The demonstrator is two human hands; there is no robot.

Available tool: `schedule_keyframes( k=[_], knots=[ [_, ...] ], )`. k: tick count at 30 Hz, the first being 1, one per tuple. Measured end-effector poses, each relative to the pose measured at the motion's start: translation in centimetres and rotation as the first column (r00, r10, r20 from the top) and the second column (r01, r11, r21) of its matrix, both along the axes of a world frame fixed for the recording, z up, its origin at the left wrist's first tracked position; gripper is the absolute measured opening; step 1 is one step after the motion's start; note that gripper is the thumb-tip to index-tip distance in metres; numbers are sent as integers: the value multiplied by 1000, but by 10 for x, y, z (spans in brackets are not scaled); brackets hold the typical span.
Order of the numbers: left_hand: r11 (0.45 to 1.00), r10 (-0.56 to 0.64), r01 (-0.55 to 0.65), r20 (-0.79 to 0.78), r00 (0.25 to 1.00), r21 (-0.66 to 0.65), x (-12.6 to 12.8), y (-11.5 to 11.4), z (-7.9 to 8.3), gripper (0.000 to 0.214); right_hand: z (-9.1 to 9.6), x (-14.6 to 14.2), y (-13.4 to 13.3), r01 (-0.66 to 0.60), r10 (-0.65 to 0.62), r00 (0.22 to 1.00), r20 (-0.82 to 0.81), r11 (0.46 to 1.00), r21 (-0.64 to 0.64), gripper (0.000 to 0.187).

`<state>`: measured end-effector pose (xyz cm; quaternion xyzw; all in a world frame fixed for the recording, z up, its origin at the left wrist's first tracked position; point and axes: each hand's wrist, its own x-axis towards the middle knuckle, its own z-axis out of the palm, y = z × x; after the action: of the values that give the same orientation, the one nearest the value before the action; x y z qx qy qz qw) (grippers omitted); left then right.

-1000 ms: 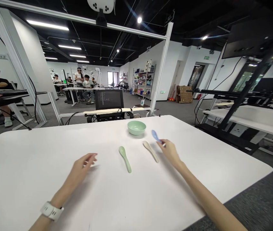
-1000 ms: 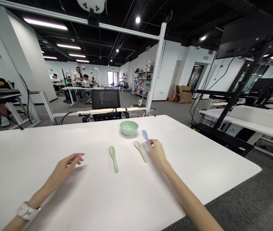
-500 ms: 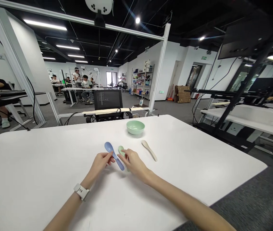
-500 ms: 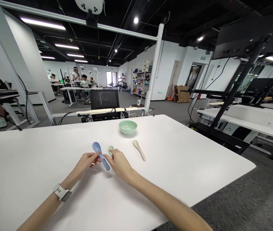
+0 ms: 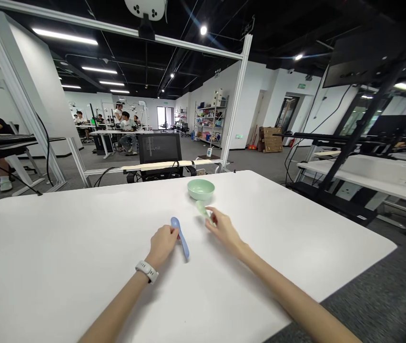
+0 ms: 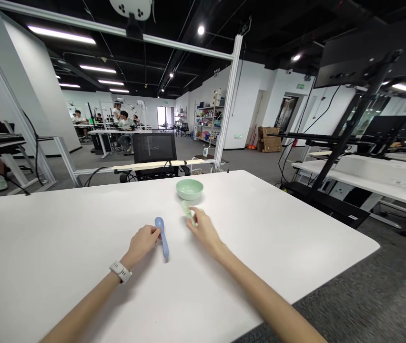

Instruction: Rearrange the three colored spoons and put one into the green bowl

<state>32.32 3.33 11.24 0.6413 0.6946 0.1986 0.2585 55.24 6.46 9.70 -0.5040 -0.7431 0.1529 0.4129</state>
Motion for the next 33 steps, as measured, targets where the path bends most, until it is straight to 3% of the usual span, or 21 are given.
schedule_keyframes(
  k=[3, 7, 11, 16, 33],
  knots=[
    [1000, 2, -2, -53, 999, 2, 8, 2, -1, 38, 1, 58, 17, 113, -113, 994, 6, 993, 20, 50],
    [1000, 6, -6, -98, 995, 2, 16, 4, -7, 38, -12, 133, 36, 234, -236, 971, 45, 971, 38, 57],
    [1000, 1, 0, -115, 993, 8, 18, 4, -10, 38, -32, 178, 46, 304, -302, 948, 99, 953, -9, 59],
    [1000, 3, -2, -137, 991, 7, 19, 5, -10, 39, -44, 185, 47, 292, -281, 947, 154, 955, -57, 53],
    [999, -11, 5, -156, 988, -37, 23, 11, -19, 42, -50, 190, 51, 383, -371, 899, 232, 924, -6, 47]
  ],
)
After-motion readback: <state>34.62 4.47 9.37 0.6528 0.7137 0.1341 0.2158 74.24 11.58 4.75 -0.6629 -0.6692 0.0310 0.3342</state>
